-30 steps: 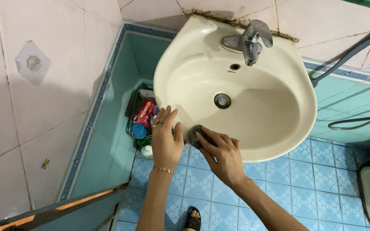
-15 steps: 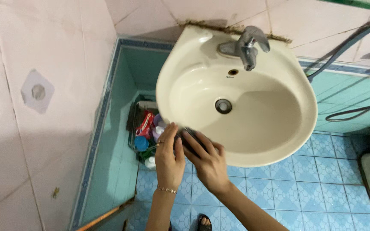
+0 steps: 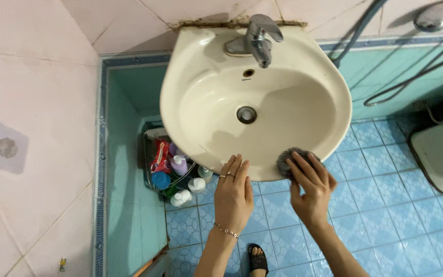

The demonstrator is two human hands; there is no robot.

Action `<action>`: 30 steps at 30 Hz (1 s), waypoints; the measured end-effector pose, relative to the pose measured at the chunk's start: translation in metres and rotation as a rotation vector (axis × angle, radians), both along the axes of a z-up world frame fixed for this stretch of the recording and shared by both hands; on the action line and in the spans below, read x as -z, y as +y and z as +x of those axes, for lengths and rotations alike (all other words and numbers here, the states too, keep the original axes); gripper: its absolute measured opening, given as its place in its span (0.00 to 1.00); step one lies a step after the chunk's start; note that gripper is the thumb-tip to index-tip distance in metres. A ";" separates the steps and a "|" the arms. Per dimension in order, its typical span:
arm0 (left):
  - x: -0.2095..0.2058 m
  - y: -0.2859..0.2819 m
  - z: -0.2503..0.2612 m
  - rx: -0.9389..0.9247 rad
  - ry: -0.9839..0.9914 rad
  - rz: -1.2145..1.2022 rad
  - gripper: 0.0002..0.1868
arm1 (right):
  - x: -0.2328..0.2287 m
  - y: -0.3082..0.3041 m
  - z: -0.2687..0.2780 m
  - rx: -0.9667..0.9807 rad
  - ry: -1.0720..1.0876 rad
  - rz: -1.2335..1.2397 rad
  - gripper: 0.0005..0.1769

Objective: The person scrubs a white ceramic bathroom sink using a dark scouring pad. They clean the basin, the faucet, and the surrounding rim. The person turns on the tap to rinse the sink and the pad during the process.

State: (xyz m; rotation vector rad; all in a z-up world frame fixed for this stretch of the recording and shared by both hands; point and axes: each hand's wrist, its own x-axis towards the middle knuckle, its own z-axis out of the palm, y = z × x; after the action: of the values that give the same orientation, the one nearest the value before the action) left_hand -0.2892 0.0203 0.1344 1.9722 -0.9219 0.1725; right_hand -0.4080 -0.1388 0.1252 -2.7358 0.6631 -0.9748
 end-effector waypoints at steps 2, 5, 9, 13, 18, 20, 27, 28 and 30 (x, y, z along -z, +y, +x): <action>0.002 -0.006 -0.002 0.013 -0.005 0.012 0.17 | -0.002 0.013 0.005 0.027 0.019 0.016 0.28; 0.004 -0.011 -0.005 0.034 -0.014 0.049 0.19 | -0.005 0.030 0.013 0.059 0.042 0.026 0.27; 0.005 -0.013 -0.008 0.014 -0.051 0.055 0.19 | -0.011 0.053 0.016 -0.002 0.086 0.083 0.29; 0.005 -0.012 -0.010 0.005 -0.066 0.076 0.20 | -0.019 0.051 0.006 -0.066 0.177 0.140 0.30; 0.004 -0.011 -0.010 0.026 -0.075 0.112 0.20 | -0.013 0.011 -0.007 -0.041 0.185 0.104 0.28; 0.005 -0.010 -0.010 0.023 -0.082 0.118 0.20 | -0.007 -0.012 -0.013 -0.029 0.161 0.094 0.27; 0.011 -0.009 -0.008 0.029 -0.119 0.115 0.19 | 0.012 -0.133 -0.009 -0.025 0.153 0.081 0.25; 0.012 -0.009 -0.008 0.027 -0.117 0.111 0.18 | 0.011 -0.151 -0.003 0.005 0.213 0.055 0.25; 0.012 -0.009 -0.009 0.025 -0.107 0.111 0.18 | 0.008 -0.175 0.008 0.043 0.282 0.038 0.25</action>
State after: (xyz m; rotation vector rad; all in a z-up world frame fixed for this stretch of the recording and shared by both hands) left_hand -0.2983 0.0117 0.1221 2.0685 -1.0450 0.2188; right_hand -0.3997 -0.3139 0.1173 -2.8623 0.7777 -0.5801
